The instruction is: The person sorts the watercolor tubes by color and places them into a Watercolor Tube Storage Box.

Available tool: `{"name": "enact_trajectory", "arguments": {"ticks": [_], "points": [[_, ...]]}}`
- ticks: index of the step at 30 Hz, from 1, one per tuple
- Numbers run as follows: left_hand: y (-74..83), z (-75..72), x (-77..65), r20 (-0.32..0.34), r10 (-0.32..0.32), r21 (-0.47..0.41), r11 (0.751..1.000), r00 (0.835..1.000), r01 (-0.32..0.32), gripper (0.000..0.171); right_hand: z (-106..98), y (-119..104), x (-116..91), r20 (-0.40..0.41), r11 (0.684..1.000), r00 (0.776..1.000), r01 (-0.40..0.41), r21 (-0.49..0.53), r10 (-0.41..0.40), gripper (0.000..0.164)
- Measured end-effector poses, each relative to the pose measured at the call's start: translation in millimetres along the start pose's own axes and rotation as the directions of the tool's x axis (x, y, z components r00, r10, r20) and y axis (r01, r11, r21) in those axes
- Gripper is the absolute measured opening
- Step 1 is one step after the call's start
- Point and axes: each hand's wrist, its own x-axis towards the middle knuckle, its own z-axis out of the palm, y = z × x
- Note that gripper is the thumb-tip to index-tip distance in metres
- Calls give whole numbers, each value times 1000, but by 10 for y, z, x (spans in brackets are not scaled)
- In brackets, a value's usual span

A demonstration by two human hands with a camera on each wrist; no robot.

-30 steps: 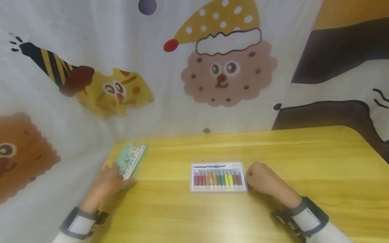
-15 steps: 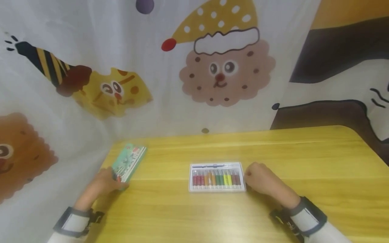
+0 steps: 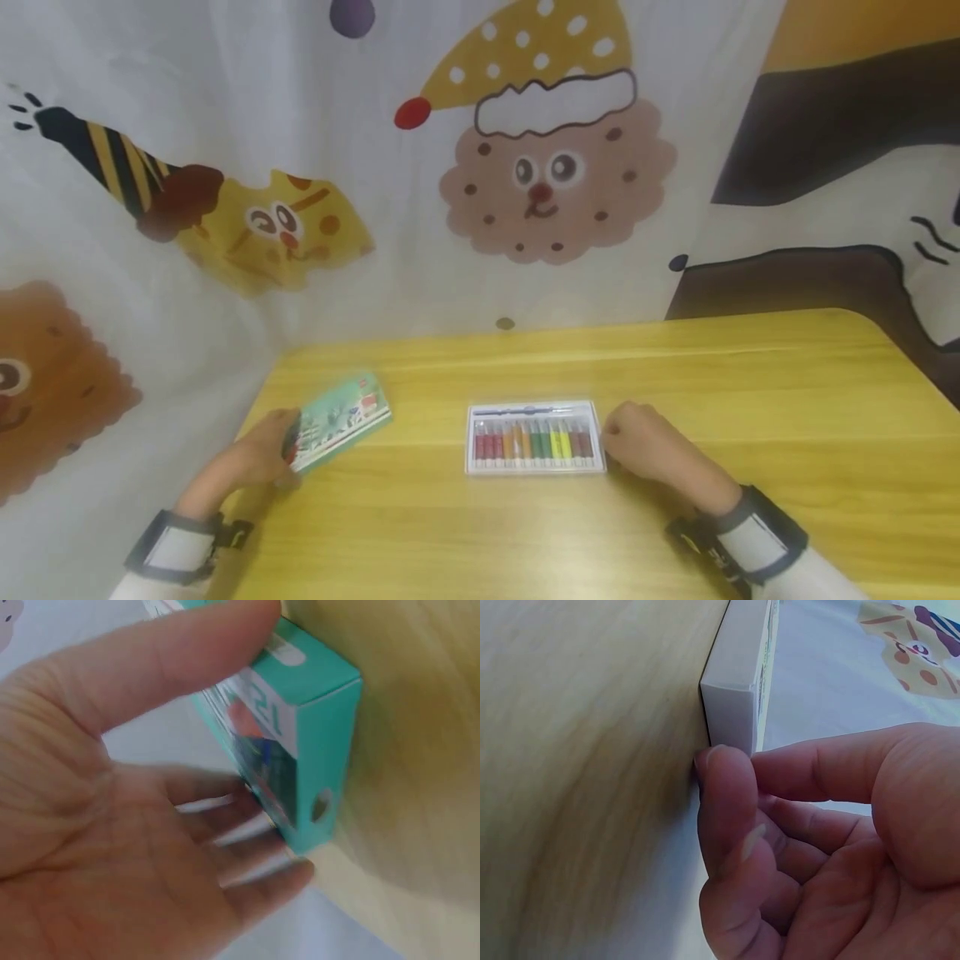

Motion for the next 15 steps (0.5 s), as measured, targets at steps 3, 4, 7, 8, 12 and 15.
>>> {"name": "enact_trajectory", "arguments": {"ticks": [3,4,7,8,12,15], "points": [[8,8,11,-4,56,-5,998,998,-56,120,3,9,-3,-2,1000,1000,-4,1,4,17],[7,14,10,-2,71,-5,997,997,-71,119,4,11,-3,-2,1000,1000,-5,1,5,17],[-2,31,16,-5,110,3,994,994,-110,118,8,18,-3,-6,1000,1000,-7,1,7,17],[-3,34,20,-7,125,10,992,992,-125,117,9,18,-3,-6,1000,1000,-8,0,8,16],[4,46,23,-11,174,27,984,985,-174,108,13,15,-2,-8,1000,1000,-3,0,3,16],[24,64,23,-13,206,37,978,978,-206,97,15,16,4,-9,1000,1000,5,0,-5,16]]}}
